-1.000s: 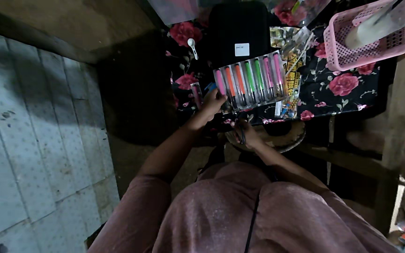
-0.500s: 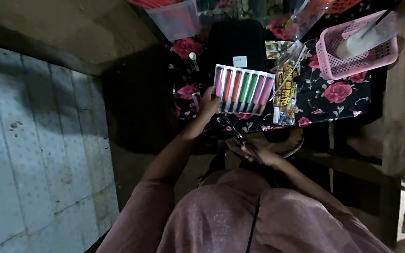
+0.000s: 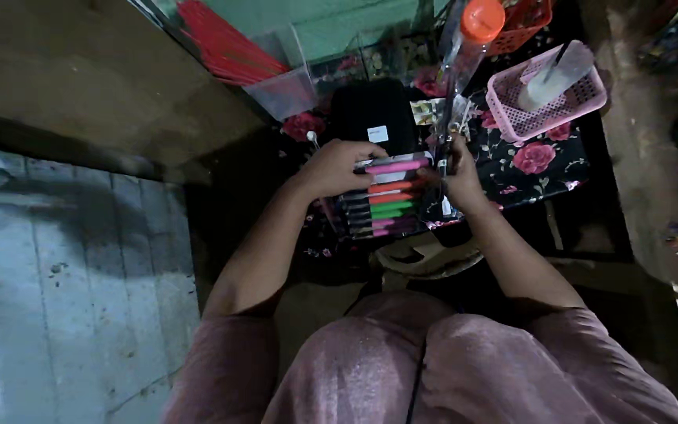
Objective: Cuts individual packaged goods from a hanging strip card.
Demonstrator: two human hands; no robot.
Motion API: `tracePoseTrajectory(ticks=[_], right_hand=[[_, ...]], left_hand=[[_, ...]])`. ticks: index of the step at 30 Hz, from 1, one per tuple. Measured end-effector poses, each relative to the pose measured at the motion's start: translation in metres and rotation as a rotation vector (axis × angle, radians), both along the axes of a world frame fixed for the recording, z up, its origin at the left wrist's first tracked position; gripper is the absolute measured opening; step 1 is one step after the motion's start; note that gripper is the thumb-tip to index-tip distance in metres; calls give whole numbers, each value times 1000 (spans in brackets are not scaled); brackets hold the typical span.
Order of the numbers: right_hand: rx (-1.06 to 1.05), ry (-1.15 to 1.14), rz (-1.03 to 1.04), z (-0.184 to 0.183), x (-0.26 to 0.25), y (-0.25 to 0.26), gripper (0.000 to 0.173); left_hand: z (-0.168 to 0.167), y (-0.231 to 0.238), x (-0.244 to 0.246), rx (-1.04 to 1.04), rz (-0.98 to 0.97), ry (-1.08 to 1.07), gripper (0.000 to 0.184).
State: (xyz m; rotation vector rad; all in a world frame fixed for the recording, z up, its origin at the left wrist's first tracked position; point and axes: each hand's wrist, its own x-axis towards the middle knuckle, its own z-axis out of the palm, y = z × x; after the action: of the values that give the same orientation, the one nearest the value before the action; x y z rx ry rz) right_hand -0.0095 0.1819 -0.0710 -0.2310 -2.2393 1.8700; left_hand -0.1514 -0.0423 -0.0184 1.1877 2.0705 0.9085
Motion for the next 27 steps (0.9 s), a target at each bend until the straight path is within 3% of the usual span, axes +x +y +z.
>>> tracePoseTrajectory(ticks=[3, 6, 11, 14, 17, 20, 23, 27], right_hand=[[-327, -23, -141, -9, 12, -17, 59], [-627, -65, -277, -9, 19, -39, 50], [-793, -34, -396, -7, 27, -62, 40], [-672, -48, -302, -7, 37, -54, 43], [-232, -168, -123, -5, 66, -18, 59], [116, -446, 80, 21, 108, 13, 71], [233, -629, 298, 28, 142, 26, 72], [95, -731, 475, 21, 155, 14, 77]], left_hand=[[-10, -21, 0, 284, 194, -242, 45], [-40, -46, 13, 417, 313, -457, 85], [-74, -46, 45, 540, 306, -223, 91], [-61, -48, 37, 539, 248, -97, 95], [-36, -60, 19, 410, 171, -31, 81], [-15, -73, 2, 278, 140, -39, 76], [-7, -81, -13, 204, 106, -82, 76], [-12, -81, -26, 167, 75, -156, 77]])
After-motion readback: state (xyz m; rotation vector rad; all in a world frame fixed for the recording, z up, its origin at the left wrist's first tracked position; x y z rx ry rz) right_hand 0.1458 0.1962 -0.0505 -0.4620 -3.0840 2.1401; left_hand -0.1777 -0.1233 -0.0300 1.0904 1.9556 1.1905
